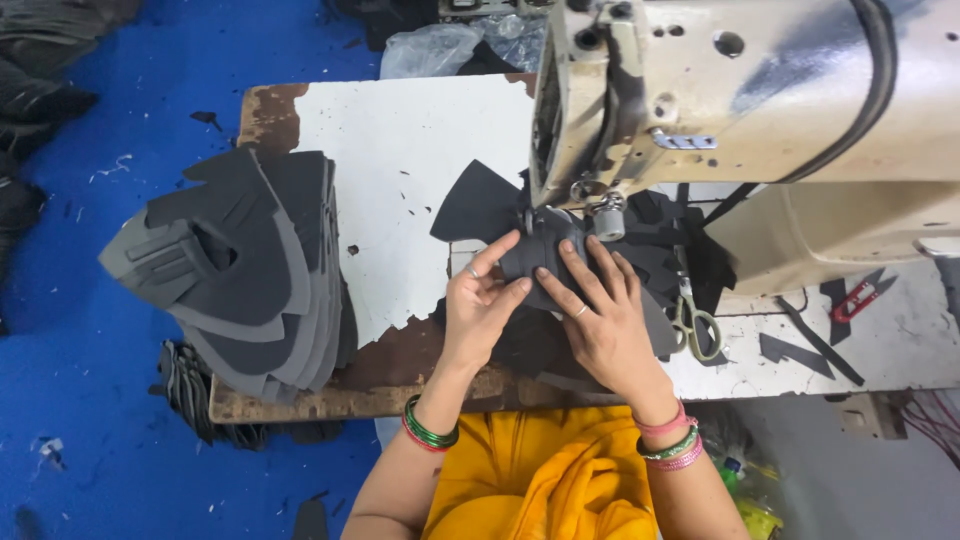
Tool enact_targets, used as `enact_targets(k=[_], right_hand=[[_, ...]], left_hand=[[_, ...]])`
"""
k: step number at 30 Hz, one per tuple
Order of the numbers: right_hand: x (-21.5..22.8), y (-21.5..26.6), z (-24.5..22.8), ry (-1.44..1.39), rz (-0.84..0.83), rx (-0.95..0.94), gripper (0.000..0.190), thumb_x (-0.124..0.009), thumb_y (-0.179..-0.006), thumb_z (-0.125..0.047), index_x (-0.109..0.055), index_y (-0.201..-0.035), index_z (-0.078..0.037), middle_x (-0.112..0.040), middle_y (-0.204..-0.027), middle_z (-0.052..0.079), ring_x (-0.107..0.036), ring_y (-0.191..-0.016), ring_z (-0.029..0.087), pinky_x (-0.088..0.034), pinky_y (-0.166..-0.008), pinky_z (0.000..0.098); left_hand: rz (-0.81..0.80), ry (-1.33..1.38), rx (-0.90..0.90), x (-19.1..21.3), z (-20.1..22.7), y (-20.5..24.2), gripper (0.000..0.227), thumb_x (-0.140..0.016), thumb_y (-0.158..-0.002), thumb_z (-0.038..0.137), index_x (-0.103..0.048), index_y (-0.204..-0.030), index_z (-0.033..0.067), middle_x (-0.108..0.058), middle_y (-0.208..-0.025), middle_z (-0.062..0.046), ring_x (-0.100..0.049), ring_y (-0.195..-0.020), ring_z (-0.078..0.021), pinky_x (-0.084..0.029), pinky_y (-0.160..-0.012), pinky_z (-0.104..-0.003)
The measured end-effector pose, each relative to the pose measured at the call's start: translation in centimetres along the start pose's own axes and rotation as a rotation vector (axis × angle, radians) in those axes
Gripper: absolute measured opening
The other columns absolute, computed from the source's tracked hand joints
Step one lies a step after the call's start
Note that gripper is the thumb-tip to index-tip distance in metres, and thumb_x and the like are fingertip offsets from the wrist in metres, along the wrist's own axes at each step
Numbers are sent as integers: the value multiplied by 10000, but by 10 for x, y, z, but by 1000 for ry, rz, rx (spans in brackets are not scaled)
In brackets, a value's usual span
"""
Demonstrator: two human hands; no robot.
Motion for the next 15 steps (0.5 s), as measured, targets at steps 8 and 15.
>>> enact_targets(k=[8, 15], right_hand=[[2, 3, -1, 8, 5, -5, 660, -708, -790, -19, -592, -1414, -200, -464, -1563, 124, -410, -1432, 414, -340, -1154, 582], [3, 3, -5, 35, 3, 7, 672, -709, -794, -17, -591, -1427, -209, -461, -1569, 119, -408, -1445, 410, -330, -1168, 585]], left_hand=[[-3, -2, -5, -1, 1, -3, 582, -654, -909, -127, -527, -1469, -37, -705, -1161, -107, -663, -1016, -93, -559, -898, -245], [42, -35, 17, 1, 5, -9, 602, -668, -901, -131, -525, -1477, -31, -705, -1109, -92, -659, -952, -89, -560, -830, -243]])
Point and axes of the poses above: each hand's wrist, its own y-axis away from the middle knuckle, its own x-axis out of the back of the hand, z = x × y, the point moved 5 cm from there along -y, towards the middle knuckle
